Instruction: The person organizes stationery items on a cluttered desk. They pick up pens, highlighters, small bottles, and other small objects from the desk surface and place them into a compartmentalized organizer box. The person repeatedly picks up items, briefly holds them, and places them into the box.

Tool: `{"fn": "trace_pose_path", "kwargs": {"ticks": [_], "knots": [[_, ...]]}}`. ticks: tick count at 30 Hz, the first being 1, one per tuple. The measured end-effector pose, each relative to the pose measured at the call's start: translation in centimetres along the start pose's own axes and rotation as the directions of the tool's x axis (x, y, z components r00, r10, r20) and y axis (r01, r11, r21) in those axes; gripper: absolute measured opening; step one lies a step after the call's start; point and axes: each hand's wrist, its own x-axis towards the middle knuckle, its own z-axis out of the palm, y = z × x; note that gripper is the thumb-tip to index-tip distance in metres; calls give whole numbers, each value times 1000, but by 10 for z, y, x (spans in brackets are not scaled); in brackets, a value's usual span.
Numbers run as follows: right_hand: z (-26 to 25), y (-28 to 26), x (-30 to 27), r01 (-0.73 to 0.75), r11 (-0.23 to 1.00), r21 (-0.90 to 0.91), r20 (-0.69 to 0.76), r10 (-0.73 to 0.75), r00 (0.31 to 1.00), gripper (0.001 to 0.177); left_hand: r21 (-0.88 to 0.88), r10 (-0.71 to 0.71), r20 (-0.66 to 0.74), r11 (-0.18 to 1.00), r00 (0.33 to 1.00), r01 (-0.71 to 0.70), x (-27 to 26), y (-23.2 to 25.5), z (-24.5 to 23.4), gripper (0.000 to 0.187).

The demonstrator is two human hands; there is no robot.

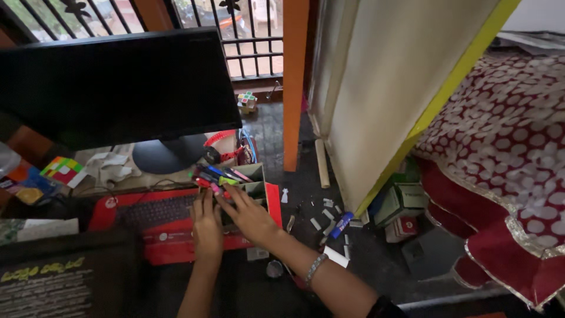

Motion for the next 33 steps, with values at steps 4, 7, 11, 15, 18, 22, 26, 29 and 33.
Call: {"fn": "trace_pose_path", "kwargs": {"ticks": [4,7,11,15,18,22,26,29,33], "knots": [[-3,-3,3,-46,998,31,38,45,998,89,33,57,-51,998,997,-55,-9,9,-10,52],[-4,-7,3,-28,999,-37,-51,26,998,90,80,47,-36,996,998,-44,-30,12,-19,45],[-12,-8,11,-146,988,46,209,134,969,102,179,121,-24,977,992,-115,-34,11,-23,34],[-2,-11,5,-78,996,37,52,76,996,101,265,209,35,941,977,-211,-42,6,-16,37],[-6,-10,11,-119,987,104,68,112,991,98,285,221,95,928,971,-239,-43,5,-11,34],[-5,-13,9,-222,939,262,165,183,969,104,393,116,303,889,946,-235,-42,-2,-8,31],[15,-12,0,-155,966,206,-47,168,985,94,295,131,346,925,929,-240,-46,-18,-5,28],[13,-15,-4,-147,963,227,-34,158,987,94,282,99,436,929,894,-241,-52,-31,1,18],[-10,-36,-11,-126,919,373,30,124,992,96,224,195,445,921,874,-319,-78,-68,7,14]]}}
